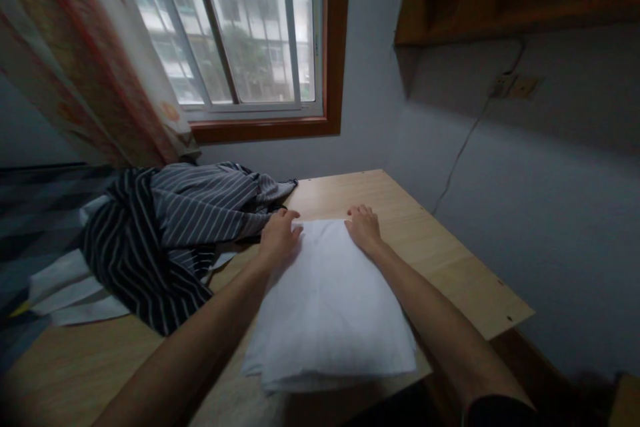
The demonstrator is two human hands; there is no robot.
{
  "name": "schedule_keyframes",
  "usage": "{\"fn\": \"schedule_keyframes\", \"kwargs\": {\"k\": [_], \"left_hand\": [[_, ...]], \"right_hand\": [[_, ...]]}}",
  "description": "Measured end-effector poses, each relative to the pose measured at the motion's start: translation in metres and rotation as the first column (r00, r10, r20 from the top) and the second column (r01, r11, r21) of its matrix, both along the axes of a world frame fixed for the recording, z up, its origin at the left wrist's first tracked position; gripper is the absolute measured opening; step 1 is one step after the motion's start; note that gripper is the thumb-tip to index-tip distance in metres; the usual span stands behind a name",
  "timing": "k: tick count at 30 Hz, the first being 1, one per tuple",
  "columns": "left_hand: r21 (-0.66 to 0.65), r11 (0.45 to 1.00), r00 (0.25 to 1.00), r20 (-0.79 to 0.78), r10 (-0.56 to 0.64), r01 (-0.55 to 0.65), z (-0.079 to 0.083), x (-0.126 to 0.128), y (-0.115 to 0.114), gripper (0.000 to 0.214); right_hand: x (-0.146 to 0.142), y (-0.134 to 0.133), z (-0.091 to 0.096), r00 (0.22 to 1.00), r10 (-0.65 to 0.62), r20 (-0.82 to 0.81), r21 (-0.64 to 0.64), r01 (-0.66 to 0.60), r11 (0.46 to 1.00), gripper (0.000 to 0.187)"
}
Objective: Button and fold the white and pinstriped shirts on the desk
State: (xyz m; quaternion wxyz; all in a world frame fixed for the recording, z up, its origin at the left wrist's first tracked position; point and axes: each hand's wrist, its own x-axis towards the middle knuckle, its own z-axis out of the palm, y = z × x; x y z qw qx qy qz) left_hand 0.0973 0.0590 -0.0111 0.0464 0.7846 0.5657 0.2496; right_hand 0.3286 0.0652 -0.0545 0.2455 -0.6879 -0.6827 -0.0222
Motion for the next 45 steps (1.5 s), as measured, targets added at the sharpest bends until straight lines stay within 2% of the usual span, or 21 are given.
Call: {"fn": "schedule_keyframes", "kwargs": {"k": [2,5,9,12,17,22,25,31,36,40,45], "left_hand": [[-0.070,0.997,0.999,0.025,-0.035,0.037,-0.005,0.012,0.004,0.024],[-0.148,0.989,0.999,0.038,0.020,-0.014,-0.021,0.025,0.013,0.025],[-0.053,0.999,0.998,0.061,-0.001,0.004,-0.045,0.024,0.017,0.021],[-0.040,0.999,0.994,0.104,-0.032,0.036,-0.052,0.019,0.017,0.020],[-0.025,0.999,0.995,0.096,-0.026,0.028,-0.052,0.019,0.018,0.015],[-0.061,0.998,1.000,-0.022,0.004,-0.005,-0.049,0.022,0.017,0.020],[-0.073,0.997,0.998,-0.055,0.017,-0.021,-0.048,0.022,0.019,0.022],[-0.102,0.994,0.997,-0.058,0.041,-0.047,-0.041,0.019,0.033,0.025],[-0.141,0.988,0.996,-0.077,0.054,-0.065,-0.037,0.018,0.027,0.029],[-0.198,0.980,0.998,-0.058,0.002,-0.013,-0.039,0.015,0.018,0.026],[-0.207,0.976,0.998,0.014,-0.065,0.067,-0.043,0.011,0.018,0.020]], "right_hand": [[-0.018,0.003,0.003,0.996,0.083,-0.043,-0.024,-0.084,0.996,0.017],[-0.042,0.009,0.003,0.979,0.150,-0.137,-0.079,-0.162,0.984,0.013],[-0.057,0.011,-0.009,0.975,0.109,-0.194,-0.024,-0.116,0.993,0.010],[-0.056,0.006,-0.014,0.965,0.123,-0.233,0.021,-0.122,0.992,0.010],[-0.060,-0.020,-0.009,0.948,0.179,-0.264,-0.021,-0.191,0.981,0.008],[-0.071,-0.042,-0.005,0.977,0.144,-0.159,-0.128,-0.164,0.978,0.007],[-0.075,-0.038,-0.005,0.985,0.141,-0.104,-0.173,-0.157,0.972,0.008],[-0.078,-0.012,0.003,0.980,0.199,-0.025,-0.255,-0.199,0.946,0.012],[-0.080,-0.008,0.004,0.983,0.181,0.010,-0.271,-0.172,0.947,0.013],[-0.080,-0.013,-0.002,0.986,0.166,0.010,-0.225,-0.160,0.961,0.016],[-0.078,-0.014,-0.001,0.983,0.179,-0.029,-0.223,-0.181,0.958,0.015]]}}
